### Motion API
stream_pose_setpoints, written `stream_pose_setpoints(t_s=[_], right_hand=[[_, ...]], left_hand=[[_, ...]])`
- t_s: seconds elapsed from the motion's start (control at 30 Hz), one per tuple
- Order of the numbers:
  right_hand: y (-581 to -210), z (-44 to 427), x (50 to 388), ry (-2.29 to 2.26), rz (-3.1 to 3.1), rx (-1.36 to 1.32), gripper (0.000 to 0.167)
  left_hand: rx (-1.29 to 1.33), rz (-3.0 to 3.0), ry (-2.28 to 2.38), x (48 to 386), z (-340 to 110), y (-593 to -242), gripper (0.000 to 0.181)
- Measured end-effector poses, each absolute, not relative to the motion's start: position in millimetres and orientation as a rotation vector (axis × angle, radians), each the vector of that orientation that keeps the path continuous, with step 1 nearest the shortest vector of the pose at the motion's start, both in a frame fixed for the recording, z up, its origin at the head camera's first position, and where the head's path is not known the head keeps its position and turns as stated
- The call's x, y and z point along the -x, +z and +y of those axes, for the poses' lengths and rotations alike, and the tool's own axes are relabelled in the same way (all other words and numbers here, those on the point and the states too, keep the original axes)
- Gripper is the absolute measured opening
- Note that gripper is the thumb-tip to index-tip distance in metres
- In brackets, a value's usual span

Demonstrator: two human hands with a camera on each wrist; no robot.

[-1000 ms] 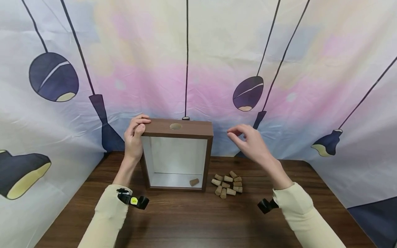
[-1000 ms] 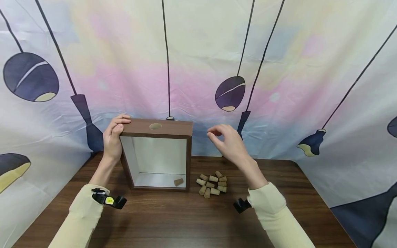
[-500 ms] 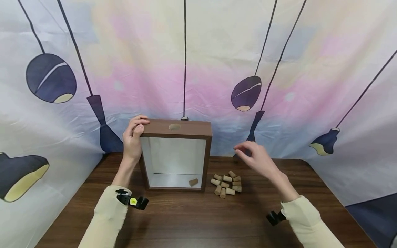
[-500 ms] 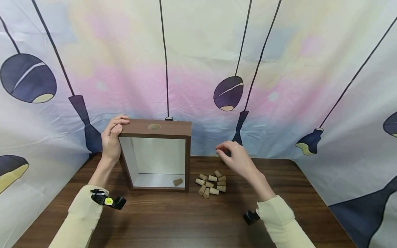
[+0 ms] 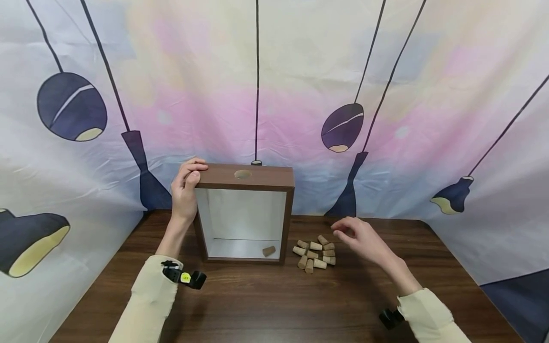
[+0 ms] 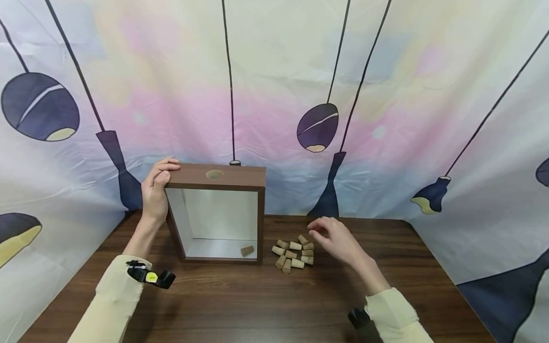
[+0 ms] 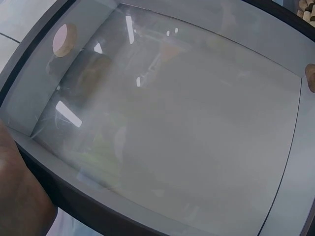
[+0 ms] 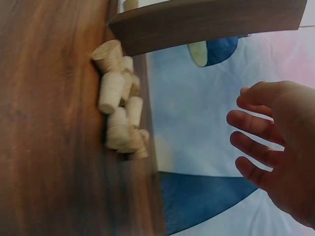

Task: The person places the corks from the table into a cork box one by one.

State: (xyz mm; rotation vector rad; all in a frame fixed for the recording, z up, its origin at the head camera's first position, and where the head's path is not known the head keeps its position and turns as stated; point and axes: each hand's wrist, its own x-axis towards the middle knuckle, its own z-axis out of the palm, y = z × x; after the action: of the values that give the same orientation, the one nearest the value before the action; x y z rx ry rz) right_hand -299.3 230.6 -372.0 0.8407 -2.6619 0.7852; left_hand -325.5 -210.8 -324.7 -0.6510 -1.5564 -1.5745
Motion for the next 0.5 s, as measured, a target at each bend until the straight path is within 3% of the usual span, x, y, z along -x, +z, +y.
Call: stream_pose_setpoints(t_s=[0.5], right_hand=[[-428.4, 244.5, 300.5, 0.747, -2.811, -0.869, 0.012]], left_hand=[[0.647, -1.535, -1.577, 326.6, -208.9, -324.4, 0.032]])
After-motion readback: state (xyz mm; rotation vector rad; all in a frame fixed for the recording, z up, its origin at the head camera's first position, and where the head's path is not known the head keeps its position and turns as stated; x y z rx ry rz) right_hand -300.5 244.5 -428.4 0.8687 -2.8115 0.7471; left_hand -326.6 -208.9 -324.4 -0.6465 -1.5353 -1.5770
